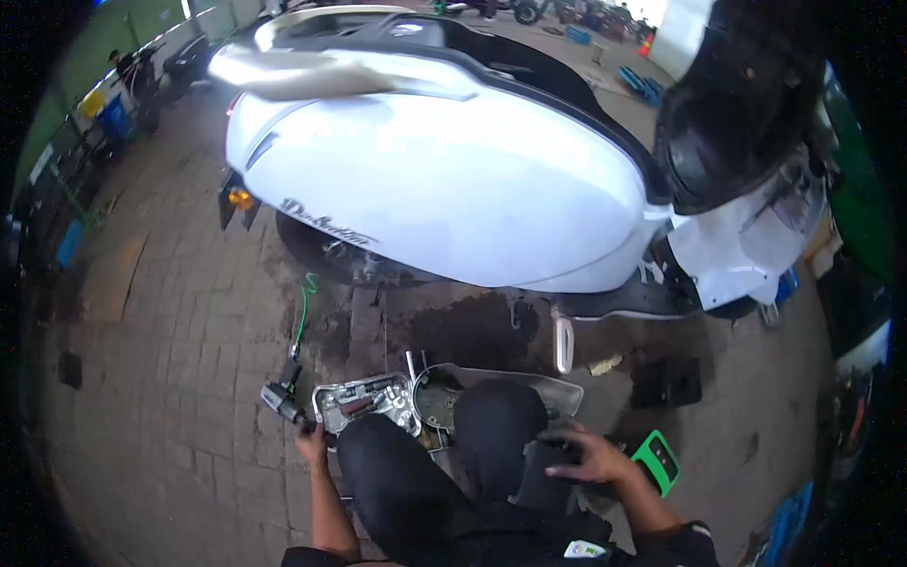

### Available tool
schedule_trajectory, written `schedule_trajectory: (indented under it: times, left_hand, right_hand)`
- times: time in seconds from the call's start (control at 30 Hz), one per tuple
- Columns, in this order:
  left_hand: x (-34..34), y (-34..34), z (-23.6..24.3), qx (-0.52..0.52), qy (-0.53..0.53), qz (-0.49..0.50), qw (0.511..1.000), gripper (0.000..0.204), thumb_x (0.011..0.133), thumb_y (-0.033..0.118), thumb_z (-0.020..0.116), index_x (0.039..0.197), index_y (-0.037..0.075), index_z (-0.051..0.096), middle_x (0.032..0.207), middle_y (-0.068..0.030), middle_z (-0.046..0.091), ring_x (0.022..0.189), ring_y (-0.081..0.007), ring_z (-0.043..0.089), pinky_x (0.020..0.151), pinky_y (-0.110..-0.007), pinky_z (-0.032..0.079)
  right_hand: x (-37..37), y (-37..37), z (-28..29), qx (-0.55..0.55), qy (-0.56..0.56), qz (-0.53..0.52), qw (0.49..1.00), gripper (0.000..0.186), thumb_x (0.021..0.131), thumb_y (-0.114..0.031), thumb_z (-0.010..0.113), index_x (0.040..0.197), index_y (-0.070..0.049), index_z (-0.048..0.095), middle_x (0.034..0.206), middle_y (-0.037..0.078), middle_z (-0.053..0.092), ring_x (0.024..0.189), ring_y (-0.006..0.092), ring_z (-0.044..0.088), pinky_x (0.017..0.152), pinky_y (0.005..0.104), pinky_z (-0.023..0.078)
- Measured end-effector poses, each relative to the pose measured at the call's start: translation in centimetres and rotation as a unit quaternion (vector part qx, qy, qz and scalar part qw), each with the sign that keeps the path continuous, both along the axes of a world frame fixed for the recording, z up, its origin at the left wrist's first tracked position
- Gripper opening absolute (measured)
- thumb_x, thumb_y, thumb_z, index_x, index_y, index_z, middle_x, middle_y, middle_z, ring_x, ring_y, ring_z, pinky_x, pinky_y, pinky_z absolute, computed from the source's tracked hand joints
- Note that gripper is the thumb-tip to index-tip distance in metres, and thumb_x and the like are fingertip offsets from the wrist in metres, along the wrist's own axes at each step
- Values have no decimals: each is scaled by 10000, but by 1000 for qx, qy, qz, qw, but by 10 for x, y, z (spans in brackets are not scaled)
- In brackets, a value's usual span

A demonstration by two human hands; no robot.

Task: The person uses a screwdriver to remove screws from the inner compartment of a white scooter, holding the removed screws in their hand. They then place a plastic cover plate back into the compartment and use the screwdriver to secure it with the screws.

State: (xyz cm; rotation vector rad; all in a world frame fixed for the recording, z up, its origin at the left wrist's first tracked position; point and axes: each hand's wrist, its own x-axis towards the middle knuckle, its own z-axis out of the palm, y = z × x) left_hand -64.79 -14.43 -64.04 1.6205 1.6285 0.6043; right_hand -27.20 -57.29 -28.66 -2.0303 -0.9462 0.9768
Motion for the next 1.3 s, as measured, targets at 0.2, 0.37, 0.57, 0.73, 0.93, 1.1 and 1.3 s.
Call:
schedule_trajectory:
  times: [0.2,0.37,0.57,0.73,0.93,1.1,1.3]
  left_hand:
    - [79,30,159,126,-271,74,951,358,914,200,619,1112,-97,645,1084,-148,681,990,-264,614,919,-397,476]
    - [197,91,398,421,-478,-69,768,191,929,115,591,1073,-6,621,958,-76,618,855,-179,555,798,-335,458]
    - [371,44,598,523,-403,-236,714,115,870,-43,679,981,-52,707,943,-83,714,860,-155,649,819,-282,506]
    - [449,26,638,606,-212,-316,699,188,785,-25,701,966,8,741,913,-68,713,853,-143,668,813,-260,512]
    - [486,11,609,518,-144,-338,772,168,789,33,716,955,19,734,872,-66,686,801,-156,644,764,-276,499]
    - [493,9,609,541,-136,-314,768,157,807,13,708,964,5,723,870,-61,674,803,-141,638,772,-270,498]
    - [492,19,603,560,-154,-330,744,179,791,-74,659,957,-30,709,914,-87,684,823,-162,653,786,-278,514]
  right_hand:
    - [-37,-41,-65,12,-105,-190,976,513,769,-259,861,1225,-91,696,1396,158,562,1220,347,586,1009,463,491]
    - [-7,-17,-60,97,-105,16,990,883,771,-428,850,1492,-140,430,1501,281,401,1374,459,426,1144,522,378]
    - [72,5,-54,143,-88,116,979,861,750,-439,833,1488,-182,472,1517,220,411,1404,439,387,1165,560,315]
    - [166,16,61,362,-43,53,930,722,723,-379,803,1377,-171,577,1442,184,468,1335,378,463,1084,557,394]
    - [327,79,180,501,-406,-31,764,716,765,-565,750,1345,-161,643,1421,199,471,1302,380,487,1116,474,379]
    - [408,181,211,382,-480,72,787,598,814,-500,755,1340,-234,653,1433,150,487,1344,374,438,1134,505,362]
    - [437,294,197,324,-437,216,811,611,823,-567,753,1354,-290,638,1463,134,466,1363,393,408,1186,530,338]
